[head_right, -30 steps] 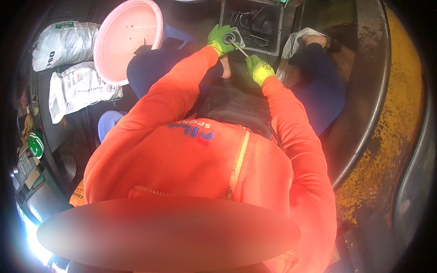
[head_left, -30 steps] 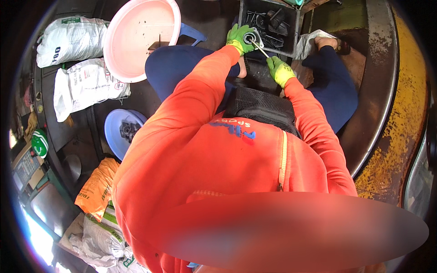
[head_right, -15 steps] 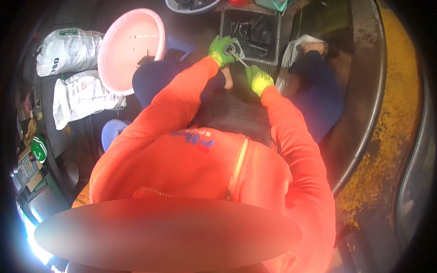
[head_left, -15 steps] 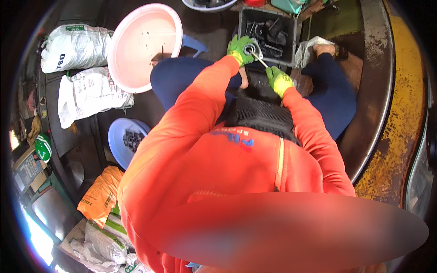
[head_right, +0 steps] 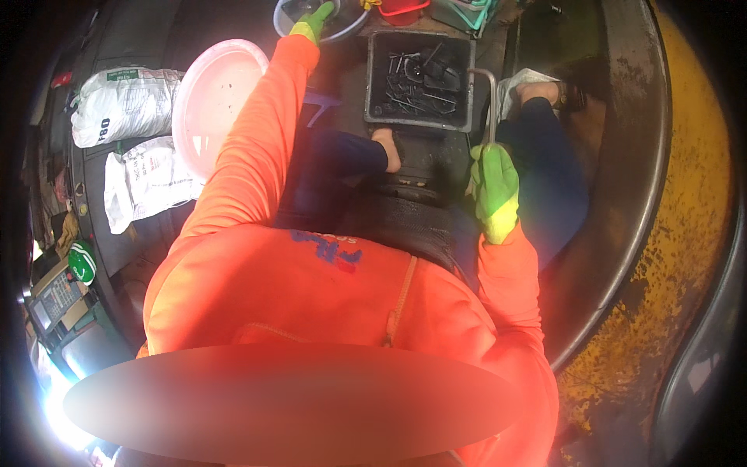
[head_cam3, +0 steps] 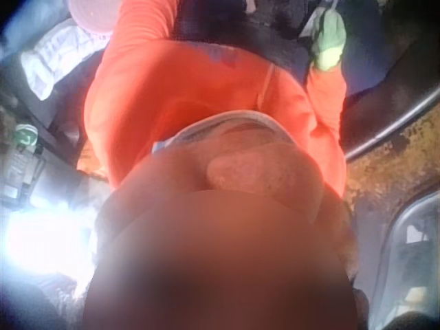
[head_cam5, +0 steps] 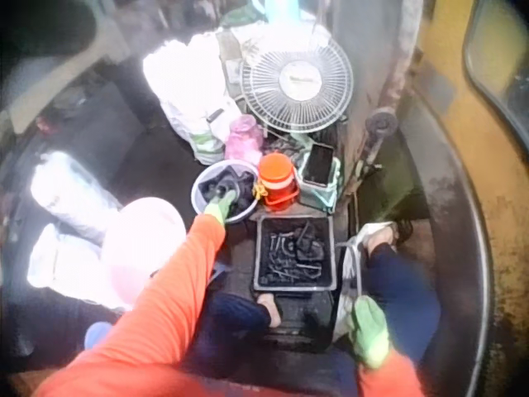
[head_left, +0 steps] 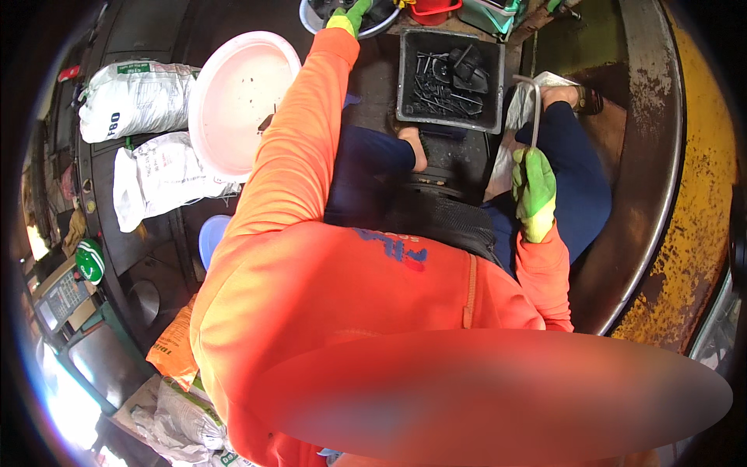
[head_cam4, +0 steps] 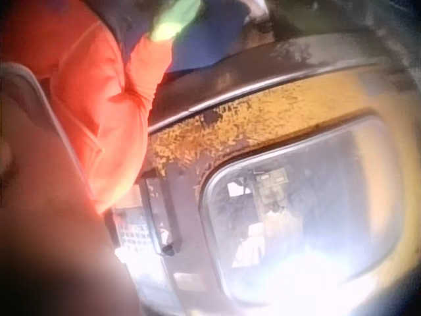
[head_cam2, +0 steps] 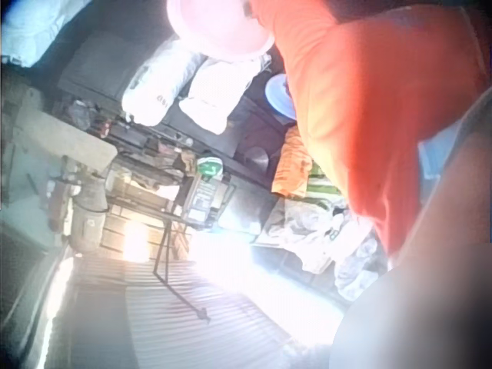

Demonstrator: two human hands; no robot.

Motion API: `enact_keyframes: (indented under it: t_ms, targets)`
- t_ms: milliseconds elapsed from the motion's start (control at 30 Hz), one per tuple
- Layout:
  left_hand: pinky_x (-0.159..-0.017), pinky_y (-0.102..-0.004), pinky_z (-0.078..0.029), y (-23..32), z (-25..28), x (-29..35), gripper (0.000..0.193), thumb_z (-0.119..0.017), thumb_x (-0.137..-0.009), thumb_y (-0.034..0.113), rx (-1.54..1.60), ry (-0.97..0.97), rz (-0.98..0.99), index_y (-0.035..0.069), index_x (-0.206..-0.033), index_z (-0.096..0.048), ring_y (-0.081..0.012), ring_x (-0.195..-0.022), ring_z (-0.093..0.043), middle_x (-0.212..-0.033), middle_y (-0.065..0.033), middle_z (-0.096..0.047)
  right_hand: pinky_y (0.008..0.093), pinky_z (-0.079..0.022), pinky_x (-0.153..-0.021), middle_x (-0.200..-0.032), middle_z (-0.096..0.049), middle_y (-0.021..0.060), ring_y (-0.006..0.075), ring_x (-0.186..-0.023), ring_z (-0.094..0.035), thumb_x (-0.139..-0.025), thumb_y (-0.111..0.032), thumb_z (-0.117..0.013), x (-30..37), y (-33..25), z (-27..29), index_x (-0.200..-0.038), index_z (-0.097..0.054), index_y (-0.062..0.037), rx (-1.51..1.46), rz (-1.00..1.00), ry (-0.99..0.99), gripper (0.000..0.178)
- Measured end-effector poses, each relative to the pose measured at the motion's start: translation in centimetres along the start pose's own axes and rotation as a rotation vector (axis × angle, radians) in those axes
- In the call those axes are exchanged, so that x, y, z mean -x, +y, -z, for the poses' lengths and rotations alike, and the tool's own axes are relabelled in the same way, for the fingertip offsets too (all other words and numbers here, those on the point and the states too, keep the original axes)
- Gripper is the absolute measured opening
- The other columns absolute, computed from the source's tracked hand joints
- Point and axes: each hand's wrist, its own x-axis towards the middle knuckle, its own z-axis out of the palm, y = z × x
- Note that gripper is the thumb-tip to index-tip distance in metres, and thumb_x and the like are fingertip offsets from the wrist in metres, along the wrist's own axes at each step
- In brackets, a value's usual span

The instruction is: The person sits on the floor and uses a metal tool to scrape and clean small dark metal parts. They repeatedly pick up each part, scrape its surfaces, and place it into a nearby pink basin. The person handles the parts one at a time and continues the process for the duration of the clip.

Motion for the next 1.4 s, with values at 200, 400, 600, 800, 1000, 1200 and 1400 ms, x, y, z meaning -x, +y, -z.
enact_keyframes:
  t_ms: [200, 400, 600, 800, 1000, 1200, 1400]
  targets:
    - [-0.073, -0.0468, -0.049, -4.3, -6.8, 5.4, 0.043, -0.053, -0.079, 0.04, -0.906, -0.243, -0.876, -0.001, -0.082, -0.067, -0.0389, -0.082, -0.063, -0.091, -0.0237, -0.064, 0.0222, -0.027, -0.038, -0.056, -0.042, -0.0032, 0.0066, -0.041, -0.033, -0.098, -0.034, -0.045, -1.4, -1.6, -0.2, -0.091, -0.057, -0.0067, -0.183, -0.063, 0.019, 0.031]
    - [-0.088, -0.0409, -0.046, -6.8, -16.8, 10.0, 0.047, -0.065, -0.076, 0.044, -0.465, -0.584, -0.248, 0.011, -0.109, -0.066, -0.0341, -0.1, -0.061, -0.108, -0.0166, -0.065, 0.022, -0.026, -0.038, -0.057, -0.041, -0.0032, 0.0071, -0.042, -0.033, -0.098, -0.033, -0.044, -1.5, -0.9, -0.1, -0.092, -0.056, -0.0061, -0.208, -0.163, -0.052, 0.03]
    - [-0.077, -0.0432, -0.048, -1.8, -12.8, 10.9, 0.032, -0.065, -0.073, 0.037, -0.608, -0.509, -0.516, 0.01, -0.09, -0.067, -0.0351, -0.09, -0.061, -0.097, -0.0143, -0.065, 0.0218, -0.025, -0.038, -0.056, -0.041, -0.0027, 0.0068, -0.041, -0.032, -0.098, -0.032, -0.043, -1.5, -0.7, 0.1, -0.091, -0.056, -0.0035, -0.131, -0.106, -0.02, 0.032]
    - [-0.072, -0.0412, -0.05, -2.9, -3.2, 15.5, 0.014, -0.06, -0.079, 0.021, -1.208, -0.502, -1.096, 0.01, -0.087, -0.065, -0.0287, -0.087, -0.062, -0.091, -0.0099, -0.063, 0.0207, -0.023, -0.037, -0.057, -0.042, -0.0049, 0.0053, -0.041, -0.032, -0.098, -0.033, -0.045, -3.3, 1.9, -1.3, -0.09, -0.059, -0.0069, -0.001, -0.081, -0.161, 0.031]
    - [-0.078, -0.0396, -0.05, -7.7, 0.8, 18.8, 0.013, -0.055, -0.08, 0.012, -1.306, -0.71, -1.189, 0.012, -0.089, -0.065, -0.0251, -0.092, -0.061, -0.094, -0.0054, -0.062, 0.0302, -0.043, -0.064, -0.075, -0.059, 0.0047, 0.0161, -0.068, -0.055, -0.095, -0.036, -0.049, -7.6, 8.7, -5.0, -0.093, -0.062, -0.0049, 0.741, 0.249, -0.132, 0.034]
    - [-0.08, -0.0429, -0.051, -7.8, 2.0, 19.1, 0.035, -0.067, -0.07, 0.029, -0.973, -0.598, -0.565, 0.004, -0.094, -0.069, -0.0324, -0.091, -0.065, -0.096, -0.0149, -0.068, 0.0488, -0.041, -0.09, -0.112, -0.058, 0.026, 0.0433, -0.106, -0.054, -0.095, -0.045, -0.032, -7.8, 11.2, -5.8, -0.111, -0.056, -0.0041, 1.223, 0.051, -0.241, 0.05]
    - [-0.104, -0.0412, -0.036, -10.6, -1.3, 18.1, 0.103, -0.082, -0.048, 0.053, -0.634, -0.291, -0.615, 0.005, -0.131, -0.046, -0.0351, -0.124, -0.043, -0.134, -0.0165, -0.047, 0.0493, -0.041, -0.089, -0.11, -0.059, 0.0264, 0.0439, -0.105, -0.054, -0.095, -0.045, -0.032, -7.6, 11.2, -6.4, -0.107, -0.057, -0.0034, 1.203, 0.083, -0.26, 0.05]
